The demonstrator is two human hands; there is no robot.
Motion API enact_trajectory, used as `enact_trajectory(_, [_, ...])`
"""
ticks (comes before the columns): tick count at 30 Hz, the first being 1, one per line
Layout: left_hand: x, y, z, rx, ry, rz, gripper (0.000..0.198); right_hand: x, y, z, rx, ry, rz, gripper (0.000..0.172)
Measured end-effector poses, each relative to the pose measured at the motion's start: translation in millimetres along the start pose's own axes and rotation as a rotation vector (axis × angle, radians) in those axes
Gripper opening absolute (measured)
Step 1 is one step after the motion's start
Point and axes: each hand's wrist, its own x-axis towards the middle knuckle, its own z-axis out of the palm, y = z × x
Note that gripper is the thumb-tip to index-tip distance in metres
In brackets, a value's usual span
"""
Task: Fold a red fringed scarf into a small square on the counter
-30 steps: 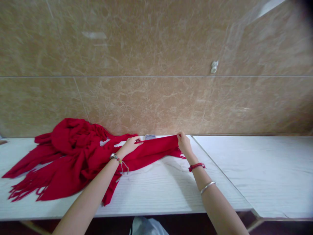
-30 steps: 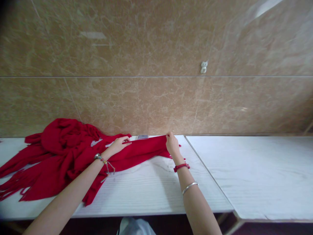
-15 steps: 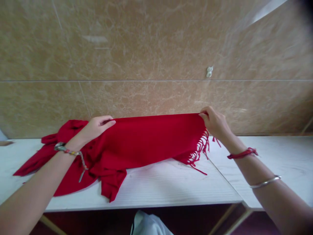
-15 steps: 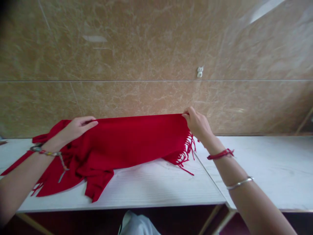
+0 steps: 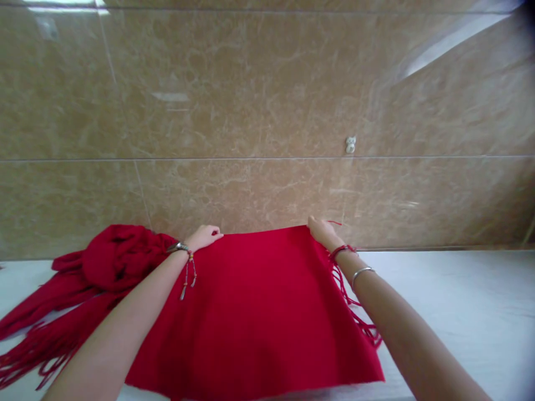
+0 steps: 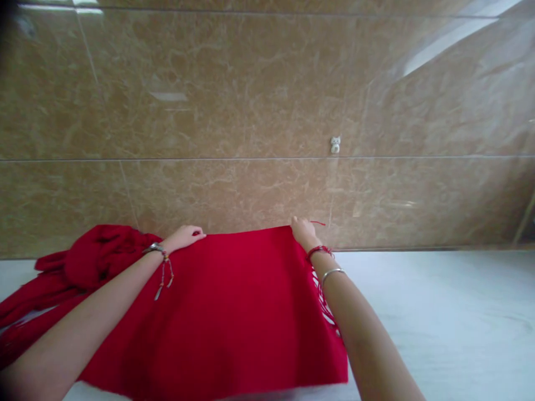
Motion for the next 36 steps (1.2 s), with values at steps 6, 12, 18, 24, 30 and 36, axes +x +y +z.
enact_trajectory(6, [9, -9, 92.5, 0.072, -0.095, -0.045, 0.023, -25, -14, 107, -0.043, -0.102, 0.012, 0.028])
enact_trajectory(12, [3, -13, 132.3, 0.178, -0.070, -0.048, 0.023, -35, -13, 143, -0.007, -0.014, 0.041, 0.035])
enact_trajectory(18, [-8, 4, 126.2, 0.222, -0.025, -0.049, 0.027, -52, -15, 131, 0.162, -0.193, -0.119, 0.044])
enact_trajectory(24, [-48, 70, 127.1, -0.015, -0.208, -0.246, 0.054, -103, -22, 116, 0.121, -0.418, -0.170, 0.052])
enact_trajectory(30, [-88, 81, 146.8, 0.047, -0.241, -0.170, 0.057, -123, -18, 104, 0.080, -0.386, -0.069, 0.050])
enact_trajectory(36, [-86, 73, 149.7, 0.070, -0.208, -0.136, 0.057, -128, 11, 99, 0.028, -0.287, -0.022, 0.045])
